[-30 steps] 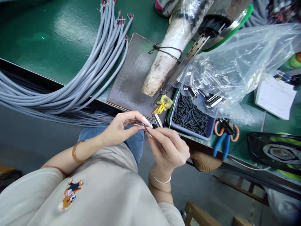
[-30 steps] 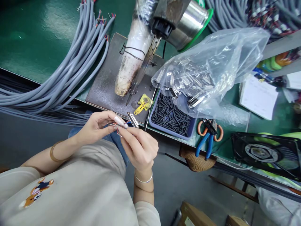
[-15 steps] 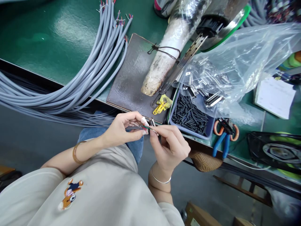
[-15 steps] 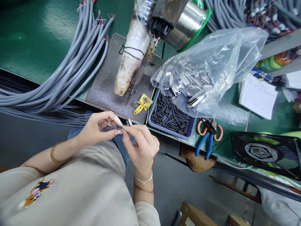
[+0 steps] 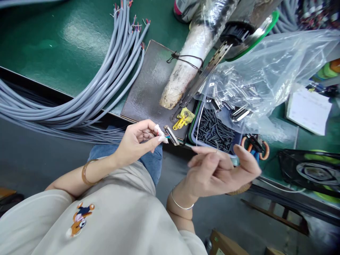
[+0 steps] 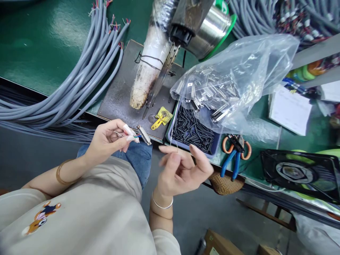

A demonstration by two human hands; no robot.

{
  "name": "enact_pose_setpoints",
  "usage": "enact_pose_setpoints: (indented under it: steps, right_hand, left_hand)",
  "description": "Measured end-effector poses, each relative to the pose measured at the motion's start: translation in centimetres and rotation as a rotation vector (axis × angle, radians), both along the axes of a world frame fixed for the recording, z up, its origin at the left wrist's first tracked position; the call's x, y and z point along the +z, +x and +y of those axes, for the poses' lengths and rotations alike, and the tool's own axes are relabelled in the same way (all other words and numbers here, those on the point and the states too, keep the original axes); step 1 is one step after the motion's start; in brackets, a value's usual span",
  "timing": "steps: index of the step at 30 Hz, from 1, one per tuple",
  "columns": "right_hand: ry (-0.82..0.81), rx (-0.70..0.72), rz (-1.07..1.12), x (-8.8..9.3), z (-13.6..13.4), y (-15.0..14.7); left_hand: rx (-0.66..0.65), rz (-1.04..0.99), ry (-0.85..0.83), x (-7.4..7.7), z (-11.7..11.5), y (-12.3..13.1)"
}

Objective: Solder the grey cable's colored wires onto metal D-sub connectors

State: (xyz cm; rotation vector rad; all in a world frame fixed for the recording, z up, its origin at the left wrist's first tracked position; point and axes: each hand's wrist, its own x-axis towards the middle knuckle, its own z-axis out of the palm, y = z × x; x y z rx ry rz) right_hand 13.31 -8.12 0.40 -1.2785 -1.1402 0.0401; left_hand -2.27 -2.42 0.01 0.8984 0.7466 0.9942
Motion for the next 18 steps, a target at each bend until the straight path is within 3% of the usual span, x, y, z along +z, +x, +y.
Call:
enact_pose_setpoints:
  steps: [5,11,14,18]
  right_hand:
    - [-0.111,0.097,-0.230,-1.4,-0.4,0.2]
    - [-0.023,0.218,-0.370,-1.2,-1.0,-0.3]
    - [0.042,0.235,-0.482,-1.0,-1.3,-0.8]
    - [0.080,0.254,-0.564,-0.9,-1.2,-1.1]
  left_hand:
    - [-0.088,-0.093,-0.062,-0.4,0.5,-0.3]
    - [-0.463,-0.352,-0.151,-3.2,1.6,-1.4]
    - [-0.483,-0.396,-0.172,-4.5,1.8,-1.9]
    - [-0.443,-0.357,-0.201,-5.2,1.6,-2.2]
